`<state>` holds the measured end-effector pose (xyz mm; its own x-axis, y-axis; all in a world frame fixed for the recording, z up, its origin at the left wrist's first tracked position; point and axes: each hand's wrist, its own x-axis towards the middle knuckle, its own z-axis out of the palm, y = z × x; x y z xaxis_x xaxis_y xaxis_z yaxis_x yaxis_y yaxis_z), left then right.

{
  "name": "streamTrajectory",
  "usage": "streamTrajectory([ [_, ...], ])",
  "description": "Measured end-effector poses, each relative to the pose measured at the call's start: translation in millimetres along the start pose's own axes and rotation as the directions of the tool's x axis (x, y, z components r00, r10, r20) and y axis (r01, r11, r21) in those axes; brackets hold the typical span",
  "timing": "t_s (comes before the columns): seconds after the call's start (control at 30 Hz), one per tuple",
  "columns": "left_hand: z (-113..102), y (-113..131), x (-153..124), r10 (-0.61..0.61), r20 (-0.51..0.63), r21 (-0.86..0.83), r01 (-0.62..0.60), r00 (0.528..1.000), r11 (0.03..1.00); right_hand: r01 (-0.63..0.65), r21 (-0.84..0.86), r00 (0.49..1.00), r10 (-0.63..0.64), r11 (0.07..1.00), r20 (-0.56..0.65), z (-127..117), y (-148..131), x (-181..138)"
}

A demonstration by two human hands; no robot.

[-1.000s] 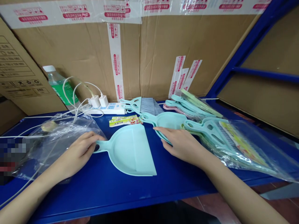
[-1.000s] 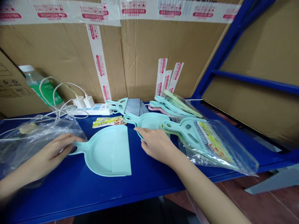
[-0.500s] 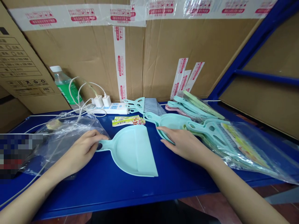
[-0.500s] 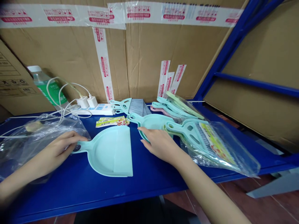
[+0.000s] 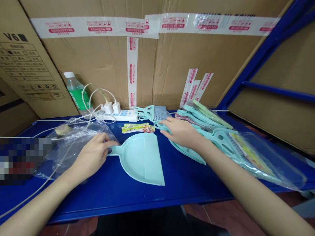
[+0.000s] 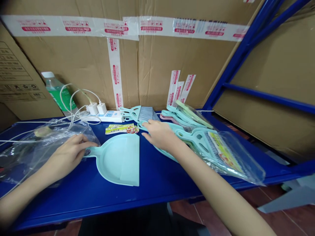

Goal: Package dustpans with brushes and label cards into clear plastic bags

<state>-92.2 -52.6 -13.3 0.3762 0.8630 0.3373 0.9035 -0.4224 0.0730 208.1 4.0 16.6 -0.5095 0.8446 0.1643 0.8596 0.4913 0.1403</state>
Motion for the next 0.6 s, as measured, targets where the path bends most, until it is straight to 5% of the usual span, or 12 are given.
streamTrajectory([
  [0.3,0.7,2.4,-2.1,0.006,0.022,0.024,-0.006,1.0,1.0,-0.116,-0.036,0.993,0.117,0.993,0.032,7.0,-17.1,61.6],
  [0.6,3.6,-0.2,-4.8,0.019,0.028,0.041,-0.02,0.999,0.999,-0.195,-0.053,0.973,0.2,0.979,0.114,7.1,-28.2,78.2],
])
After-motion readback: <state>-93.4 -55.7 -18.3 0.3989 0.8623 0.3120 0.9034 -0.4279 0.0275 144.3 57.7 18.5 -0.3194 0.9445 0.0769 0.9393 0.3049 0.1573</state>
